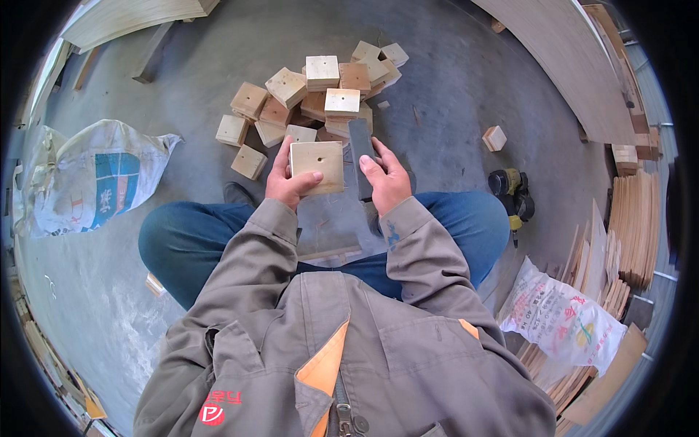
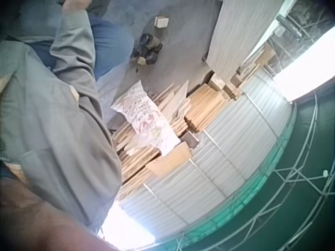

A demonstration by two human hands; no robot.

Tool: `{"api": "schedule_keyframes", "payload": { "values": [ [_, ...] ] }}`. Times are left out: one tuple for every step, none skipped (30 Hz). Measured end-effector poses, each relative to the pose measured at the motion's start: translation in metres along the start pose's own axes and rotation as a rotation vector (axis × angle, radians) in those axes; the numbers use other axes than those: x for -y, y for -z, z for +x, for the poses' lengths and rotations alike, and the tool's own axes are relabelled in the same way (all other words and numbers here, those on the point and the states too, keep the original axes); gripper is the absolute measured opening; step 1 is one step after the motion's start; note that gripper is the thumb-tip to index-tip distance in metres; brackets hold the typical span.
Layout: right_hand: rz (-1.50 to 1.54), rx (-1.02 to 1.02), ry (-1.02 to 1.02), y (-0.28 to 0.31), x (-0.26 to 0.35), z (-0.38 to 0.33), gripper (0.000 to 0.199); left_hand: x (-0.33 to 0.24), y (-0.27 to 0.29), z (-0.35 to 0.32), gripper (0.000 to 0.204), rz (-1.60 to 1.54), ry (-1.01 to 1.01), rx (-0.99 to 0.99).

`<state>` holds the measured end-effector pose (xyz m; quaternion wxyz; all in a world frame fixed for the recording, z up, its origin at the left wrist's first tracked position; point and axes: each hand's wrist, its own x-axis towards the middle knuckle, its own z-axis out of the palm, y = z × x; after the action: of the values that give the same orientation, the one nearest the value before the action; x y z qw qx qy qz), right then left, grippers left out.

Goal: The person sits on the floor and sands small square wooden blocks one by one using a sanding block. They pick up a block, rub its surfaces with the sanding block, and place it down before picking up another.

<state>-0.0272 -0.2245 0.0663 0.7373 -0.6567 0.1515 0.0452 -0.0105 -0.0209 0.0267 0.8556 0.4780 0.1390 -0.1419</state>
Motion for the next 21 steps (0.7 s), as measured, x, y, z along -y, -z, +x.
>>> {"api": "schedule_keyframes", "payload": {
  "values": [
    [-0.013, -0.018, 0.007, 0.003, 0.001, 0.0, 0.055, 0.001, 0.002, 0.001, 0.112, 0.016, -0.009, 0.006],
    [0.0, -0.02, -0.018, 0.008, 0.001, 0.002, 0.06, 0.002, 0.004, 0.001, 0.112, 0.031, -0.017, 0.012],
    [-0.039, -0.02, -0.037, 0.01, 0.001, 0.002, 0.059, 0.002, 0.004, 0.0, 0.112, 0.05, -0.026, 0.016],
    [-0.077, -0.019, -0.056, 0.011, 0.001, 0.001, 0.058, 0.002, 0.004, 0.0, 0.112, 0.062, -0.036, 0.015],
    [-0.115, -0.019, -0.075, 0.012, 0.001, 0.0, 0.058, 0.002, 0.004, 0.001, 0.113, 0.075, -0.046, 0.013],
    [-0.118, 0.005, -0.075, 0.012, -0.001, 0.0, 0.057, 0.002, 0.004, 0.001, 0.113, 0.086, -0.055, 0.013],
    [-0.12, 0.028, -0.074, 0.011, -0.005, -0.001, 0.057, 0.004, 0.004, 0.001, 0.114, 0.114, -0.082, 0.021],
    [-0.123, 0.051, -0.074, 0.01, -0.009, -0.001, 0.057, 0.006, 0.004, 0.002, 0.115, 0.141, -0.109, 0.03],
    [-0.193, 0.04, -0.016, 0.011, -0.013, 0.0, 0.057, 0.007, 0.003, 0.001, 0.116, 0.168, -0.134, 0.038],
    [-0.263, 0.028, 0.042, 0.012, -0.016, 0.002, 0.058, 0.009, 0.001, 0.001, 0.115, 0.182, -0.145, 0.04],
    [-0.333, 0.016, 0.099, 0.013, -0.019, 0.002, 0.059, 0.01, -0.001, 0.0, 0.113, 0.197, -0.156, 0.043],
    [-0.477, 0.002, 0.166, 0.01, -0.015, 0.0, 0.06, 0.01, -0.001, -0.001, 0.112, 0.215, -0.169, 0.04],
    [-0.621, -0.013, 0.232, 0.007, -0.01, -0.002, 0.061, 0.01, 0.0, -0.002, 0.114, 0.244, -0.178, 0.03],
    [-0.765, -0.027, 0.299, 0.004, -0.003, -0.005, 0.062, 0.009, 0.001, -0.002, 0.116, 0.272, -0.188, 0.021],
    [-0.831, -0.012, 0.345, 0.001, 0.004, -0.008, 0.063, 0.009, 0.0, -0.002, 0.118, 0.299, -0.196, 0.015],
    [-0.896, 0.003, 0.39, -0.002, 0.011, -0.012, 0.063, 0.009, -0.001, -0.002, 0.118, 0.406, -0.221, 0.018],
    [-0.962, 0.019, 0.436, -0.005, 0.013, -0.014, 0.064, 0.009, -0.002, -0.002, 0.118, 0.514, -0.246, 0.02],
    [-0.894, 0.036, 0.461, -0.006, 0.013, -0.013, 0.064, 0.007, -0.005, -0.003, 0.118, 0.624, -0.271, 0.024],
    [-0.873, 0.036, 0.455, -0.004, 0.012, -0.011, 0.063, 0.004, -0.009, -0.006, 0.119, 0.641, -0.27, 0.014],
    [-0.852, 0.036, 0.448, 0.0, 0.012, -0.01, 0.062, 0.001, -0.012, -0.01, 0.12, 0.658, -0.268, 0.005],
    [-0.834, 0.037, 0.445, 0.004, 0.015, -0.008, 0.061, -0.002, -0.016, -0.012, 0.121, 0.672, -0.27, -0.006]
  ]
}}
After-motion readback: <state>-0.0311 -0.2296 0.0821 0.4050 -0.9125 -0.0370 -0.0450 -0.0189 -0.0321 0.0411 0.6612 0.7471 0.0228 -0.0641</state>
